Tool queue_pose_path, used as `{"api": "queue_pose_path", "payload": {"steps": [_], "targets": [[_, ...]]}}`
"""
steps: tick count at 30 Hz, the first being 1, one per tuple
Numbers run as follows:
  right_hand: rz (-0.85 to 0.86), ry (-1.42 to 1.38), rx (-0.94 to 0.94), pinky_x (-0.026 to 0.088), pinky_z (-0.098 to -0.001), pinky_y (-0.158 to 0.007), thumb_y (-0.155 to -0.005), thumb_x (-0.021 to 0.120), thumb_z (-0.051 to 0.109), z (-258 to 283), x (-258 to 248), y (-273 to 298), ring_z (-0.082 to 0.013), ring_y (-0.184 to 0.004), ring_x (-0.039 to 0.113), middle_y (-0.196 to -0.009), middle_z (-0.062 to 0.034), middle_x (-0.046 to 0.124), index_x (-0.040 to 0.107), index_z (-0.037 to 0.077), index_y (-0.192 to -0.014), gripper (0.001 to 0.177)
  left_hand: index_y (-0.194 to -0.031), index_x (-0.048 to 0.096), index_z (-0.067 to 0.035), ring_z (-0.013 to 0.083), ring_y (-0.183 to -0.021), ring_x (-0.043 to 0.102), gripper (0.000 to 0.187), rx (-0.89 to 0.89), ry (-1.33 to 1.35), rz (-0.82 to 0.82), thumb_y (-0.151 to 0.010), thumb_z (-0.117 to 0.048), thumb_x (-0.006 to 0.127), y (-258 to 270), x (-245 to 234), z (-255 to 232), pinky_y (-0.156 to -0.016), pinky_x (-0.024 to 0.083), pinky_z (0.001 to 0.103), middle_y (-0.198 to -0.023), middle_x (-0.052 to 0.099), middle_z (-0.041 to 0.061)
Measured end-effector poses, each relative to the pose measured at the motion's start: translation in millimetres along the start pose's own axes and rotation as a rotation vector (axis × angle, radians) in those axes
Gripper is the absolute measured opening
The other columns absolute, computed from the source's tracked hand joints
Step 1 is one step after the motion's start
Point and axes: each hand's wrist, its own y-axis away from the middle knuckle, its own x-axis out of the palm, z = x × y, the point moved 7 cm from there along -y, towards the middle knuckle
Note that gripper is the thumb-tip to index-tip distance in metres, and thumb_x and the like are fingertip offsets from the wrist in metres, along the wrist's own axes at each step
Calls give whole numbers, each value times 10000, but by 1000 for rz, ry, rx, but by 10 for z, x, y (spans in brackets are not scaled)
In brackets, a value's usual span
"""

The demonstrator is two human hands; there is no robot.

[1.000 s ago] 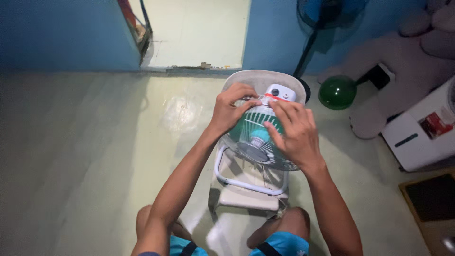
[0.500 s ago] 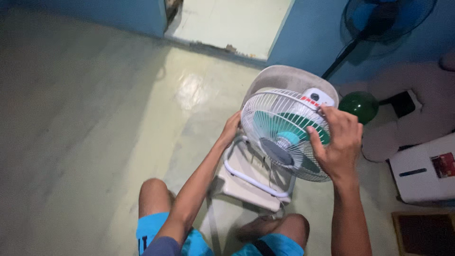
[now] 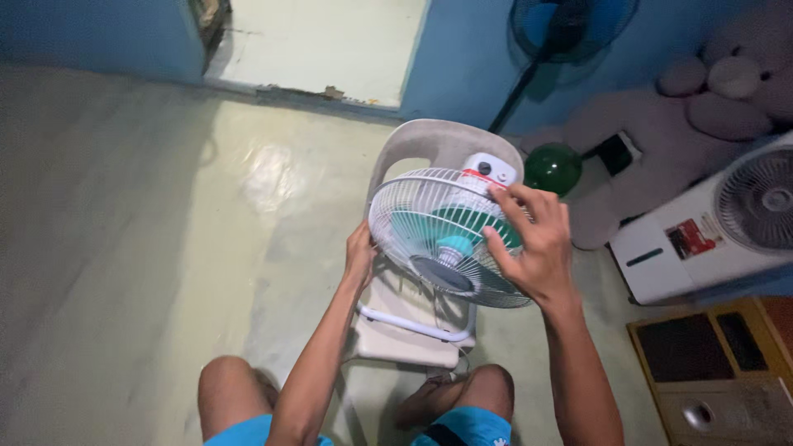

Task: The person assembles a table fan by attaching the front grill, inserting the fan blade, securing it with a nut, and attaching the rear grill. The person uses a screwdriver to tighten the central nut and handles the fan components by hand.

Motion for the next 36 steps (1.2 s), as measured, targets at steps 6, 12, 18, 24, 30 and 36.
{"api": "queue_pose_path", "payload": {"steps": [6,12,18,24,30,36], "targets": [[64,0,29,439,-439,-925,-844,685,199,8,75,-79,-265,-1049,547,-1186,-100,589,687,158,-1343,500,-1251,658,26,135,-931,652,393,-18,5,-45,-1083,-291,497,20,-8,-5,-793,525,295,-1101,710,75],[94,5,29,447,-459,-949,-861,672,167,71,21,-124,-301,-1080,556,-1224,-125,590,671,141,-1359,498,-1260,666,-2,108,-900,652,388,-26,-24,-52,-1059,-284,489,17,-3,7,-764,525,264,-1082,717,45],[87,-41,43,442,-474,-996,-847,689,162,92,39,-111,-331,-1115,542,-1232,-139,579,667,149,-1372,526,-1382,599,4,147,-1107,624,409,79,-43,-36,-1024,-184,537,-84,-133,-130,-934,483,301,-1241,683,73],[81,-56,58,448,-464,-1039,-865,682,159,50,80,-92,-310,-1142,535,-1222,-118,577,679,165,-1399,534,-1355,612,55,201,-1204,657,393,165,-31,27,-1030,-160,568,-5,-147,-419,-1059,516,343,-1296,691,129],[111,-45,104,467,-464,-1003,-854,670,171,-54,145,-23,-295,-1140,527,-1224,-116,567,681,159,-1411,557,-1328,659,19,175,-1124,679,420,264,-175,25,-1022,-268,637,-7,-65,-532,-1019,531,324,-1235,723,116],[102,-31,98,488,-433,-944,-861,667,180,-117,187,-2,-261,-1129,517,-1229,-99,561,685,165,-1410,550,-1252,715,62,144,-1018,660,375,290,-303,42,-1011,-225,700,-216,-67,-561,-941,529,288,-1110,732,98]]}}
